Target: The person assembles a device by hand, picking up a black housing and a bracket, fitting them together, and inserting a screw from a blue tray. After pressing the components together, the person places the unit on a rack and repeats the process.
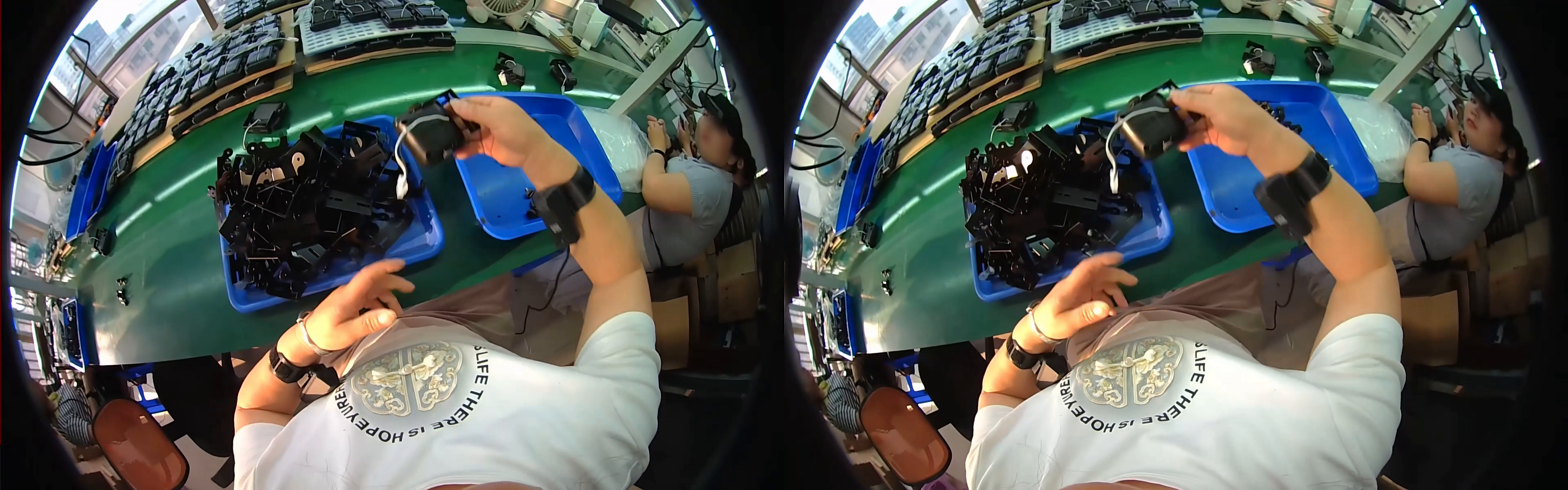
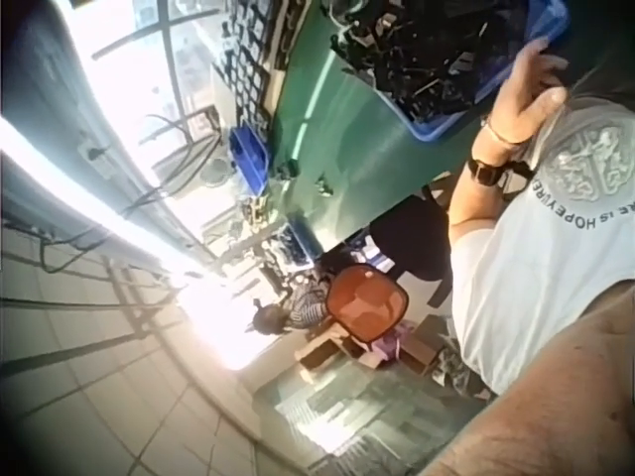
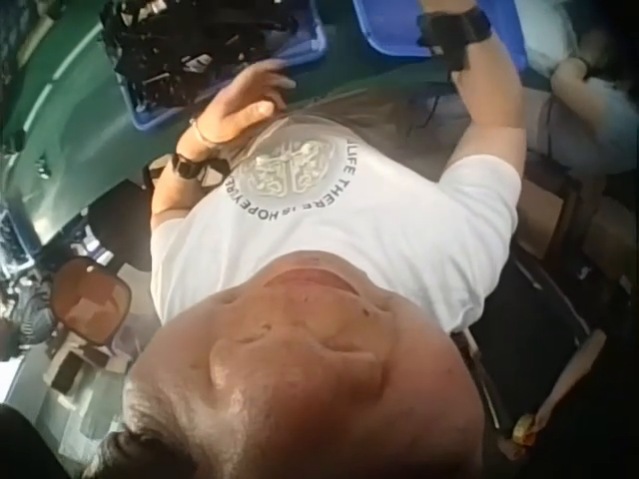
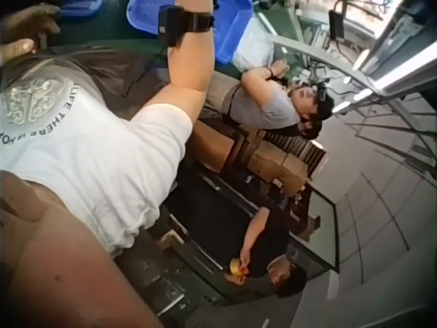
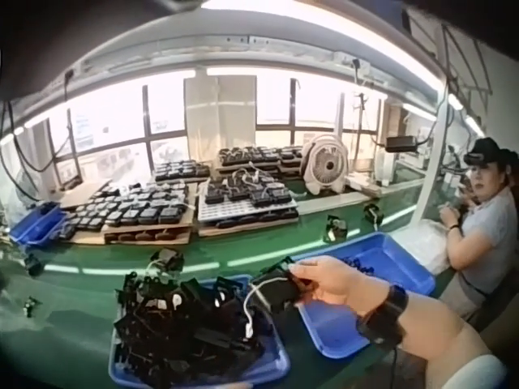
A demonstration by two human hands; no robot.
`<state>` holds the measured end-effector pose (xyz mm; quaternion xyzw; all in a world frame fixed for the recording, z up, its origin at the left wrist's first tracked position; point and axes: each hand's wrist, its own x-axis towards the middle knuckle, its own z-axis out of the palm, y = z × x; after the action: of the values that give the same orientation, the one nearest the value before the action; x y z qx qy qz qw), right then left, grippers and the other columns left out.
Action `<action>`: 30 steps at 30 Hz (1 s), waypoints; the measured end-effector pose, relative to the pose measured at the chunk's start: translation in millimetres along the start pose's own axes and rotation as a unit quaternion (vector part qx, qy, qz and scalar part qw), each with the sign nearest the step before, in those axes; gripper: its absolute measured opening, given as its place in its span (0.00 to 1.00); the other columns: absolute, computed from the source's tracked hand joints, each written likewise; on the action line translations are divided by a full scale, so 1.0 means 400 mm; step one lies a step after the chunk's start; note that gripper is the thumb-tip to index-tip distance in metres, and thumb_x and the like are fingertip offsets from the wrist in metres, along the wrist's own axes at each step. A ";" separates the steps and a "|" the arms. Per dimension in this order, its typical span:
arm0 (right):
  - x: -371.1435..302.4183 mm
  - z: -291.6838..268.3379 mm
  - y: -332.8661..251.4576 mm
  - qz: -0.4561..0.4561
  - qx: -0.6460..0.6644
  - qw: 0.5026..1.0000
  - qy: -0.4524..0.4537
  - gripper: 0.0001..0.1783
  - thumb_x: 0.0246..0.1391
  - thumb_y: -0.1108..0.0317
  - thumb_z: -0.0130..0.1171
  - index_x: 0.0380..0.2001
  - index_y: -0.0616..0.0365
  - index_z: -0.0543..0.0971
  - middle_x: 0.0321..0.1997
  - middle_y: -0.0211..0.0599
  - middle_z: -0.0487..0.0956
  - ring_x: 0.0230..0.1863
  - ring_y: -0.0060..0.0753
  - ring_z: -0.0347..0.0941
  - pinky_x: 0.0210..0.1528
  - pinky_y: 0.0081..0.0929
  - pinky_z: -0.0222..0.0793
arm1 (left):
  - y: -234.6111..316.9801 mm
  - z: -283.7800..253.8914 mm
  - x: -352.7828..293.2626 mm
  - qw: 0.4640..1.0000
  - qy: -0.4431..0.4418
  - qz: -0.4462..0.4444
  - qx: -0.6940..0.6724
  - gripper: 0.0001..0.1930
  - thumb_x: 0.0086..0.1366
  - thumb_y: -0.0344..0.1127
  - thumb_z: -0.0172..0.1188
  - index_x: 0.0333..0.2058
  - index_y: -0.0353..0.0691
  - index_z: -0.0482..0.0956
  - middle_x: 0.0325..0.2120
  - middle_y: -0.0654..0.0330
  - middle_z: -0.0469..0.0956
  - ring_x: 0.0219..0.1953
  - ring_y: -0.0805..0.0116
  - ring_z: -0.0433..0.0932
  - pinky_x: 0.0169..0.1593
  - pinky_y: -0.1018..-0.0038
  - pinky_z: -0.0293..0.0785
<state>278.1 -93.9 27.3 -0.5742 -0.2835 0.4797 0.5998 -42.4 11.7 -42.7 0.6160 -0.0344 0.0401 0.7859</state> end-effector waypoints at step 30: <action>0.808 -0.146 -0.121 -0.006 -0.654 0.634 0.414 0.34 0.42 0.40 0.60 0.41 0.61 0.78 0.42 0.43 0.78 0.45 0.45 0.75 0.45 0.37 0.69 | -0.034 -0.038 0.014 0.972 -0.123 -0.048 0.194 0.16 0.61 0.28 0.51 0.49 0.32 0.69 0.40 0.51 0.74 0.41 0.55 0.75 0.43 0.69 0.73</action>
<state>464.6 178.6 -4.9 -0.9528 -0.2482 -0.1224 0.1247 -35.2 23.3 -58.7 0.7581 -0.0926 -0.0675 0.6420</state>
